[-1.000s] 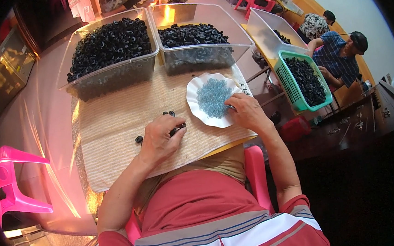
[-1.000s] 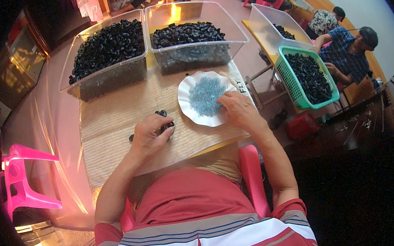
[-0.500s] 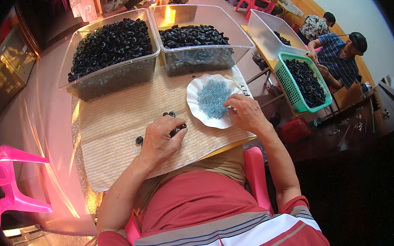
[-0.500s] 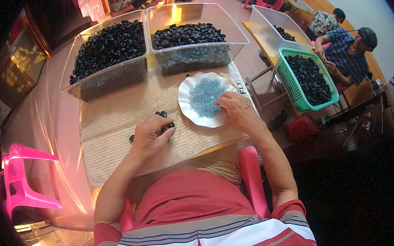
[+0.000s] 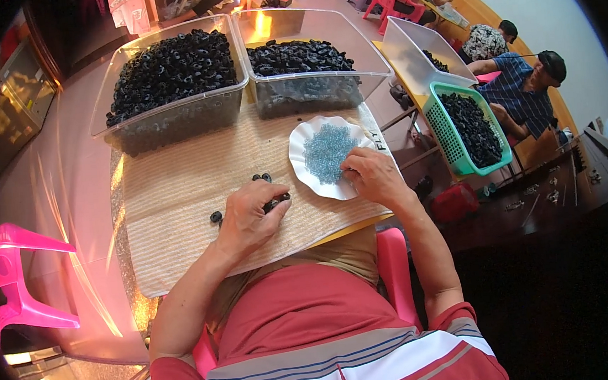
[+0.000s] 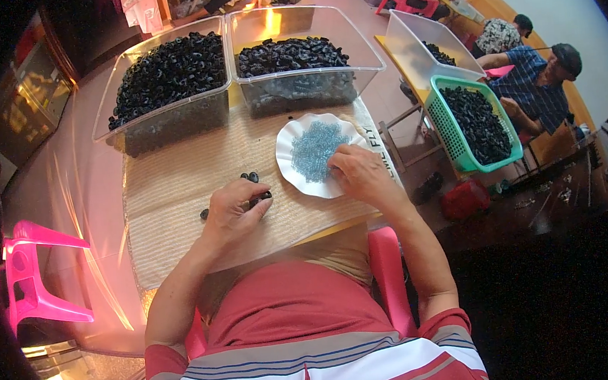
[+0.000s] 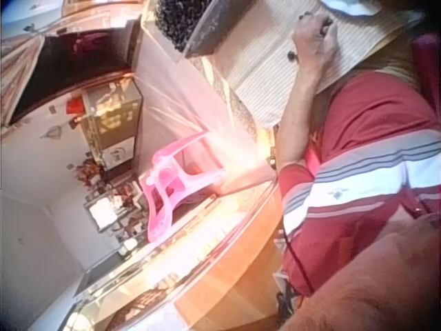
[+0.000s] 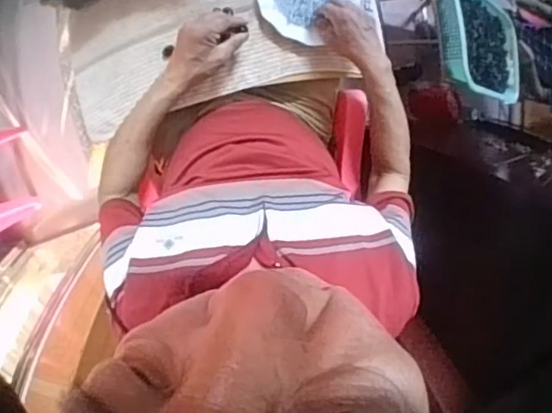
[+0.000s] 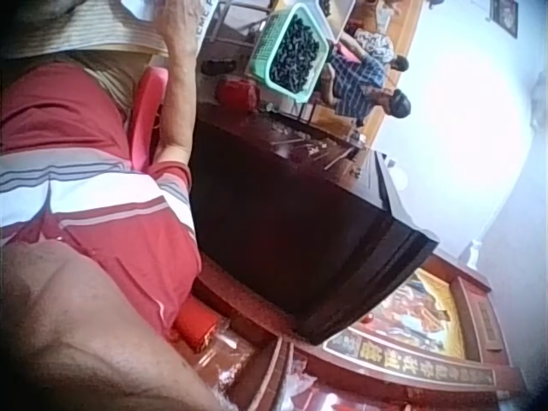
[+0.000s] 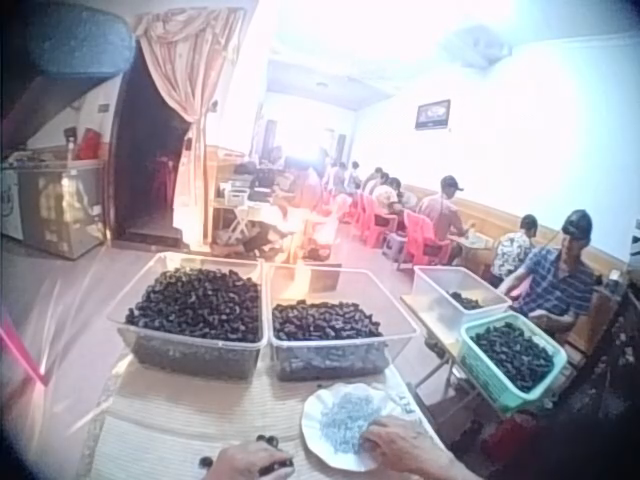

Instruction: The recorder is assembling small jewelry components by placing tiny blue beads into black settings.

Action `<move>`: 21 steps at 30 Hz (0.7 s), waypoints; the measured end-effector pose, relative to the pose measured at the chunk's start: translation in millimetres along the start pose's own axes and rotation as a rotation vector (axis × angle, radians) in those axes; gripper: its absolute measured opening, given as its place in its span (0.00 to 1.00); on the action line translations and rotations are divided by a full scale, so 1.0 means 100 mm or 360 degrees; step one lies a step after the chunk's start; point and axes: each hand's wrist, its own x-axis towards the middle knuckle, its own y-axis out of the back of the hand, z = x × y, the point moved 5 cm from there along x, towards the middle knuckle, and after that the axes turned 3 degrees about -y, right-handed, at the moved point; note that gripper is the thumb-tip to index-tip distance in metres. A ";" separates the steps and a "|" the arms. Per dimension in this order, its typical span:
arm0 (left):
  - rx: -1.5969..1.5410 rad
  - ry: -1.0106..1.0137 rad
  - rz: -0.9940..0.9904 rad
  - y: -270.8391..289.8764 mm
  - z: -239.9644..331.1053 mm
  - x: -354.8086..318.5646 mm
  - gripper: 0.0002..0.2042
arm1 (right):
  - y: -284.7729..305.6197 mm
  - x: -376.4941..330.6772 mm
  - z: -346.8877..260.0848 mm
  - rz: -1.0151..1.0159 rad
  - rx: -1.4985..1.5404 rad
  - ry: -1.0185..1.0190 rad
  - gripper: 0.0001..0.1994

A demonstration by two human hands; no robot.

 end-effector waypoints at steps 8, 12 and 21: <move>-0.0092 0.0115 -0.0004 -0.02 -0.04 -0.01 0.10 | 0.06 -0.02 -0.04 0.0220 0.0185 0.0084 0.04; -0.0123 0.0181 0.0001 0.00 0.01 0.00 0.10 | 0.06 -0.01 -0.03 0.0266 0.0268 0.0094 0.04; -0.0487 0.0391 0.0105 -0.04 -0.08 -0.04 0.10 | 0.08 0.00 -0.01 0.0419 0.0426 0.0043 0.06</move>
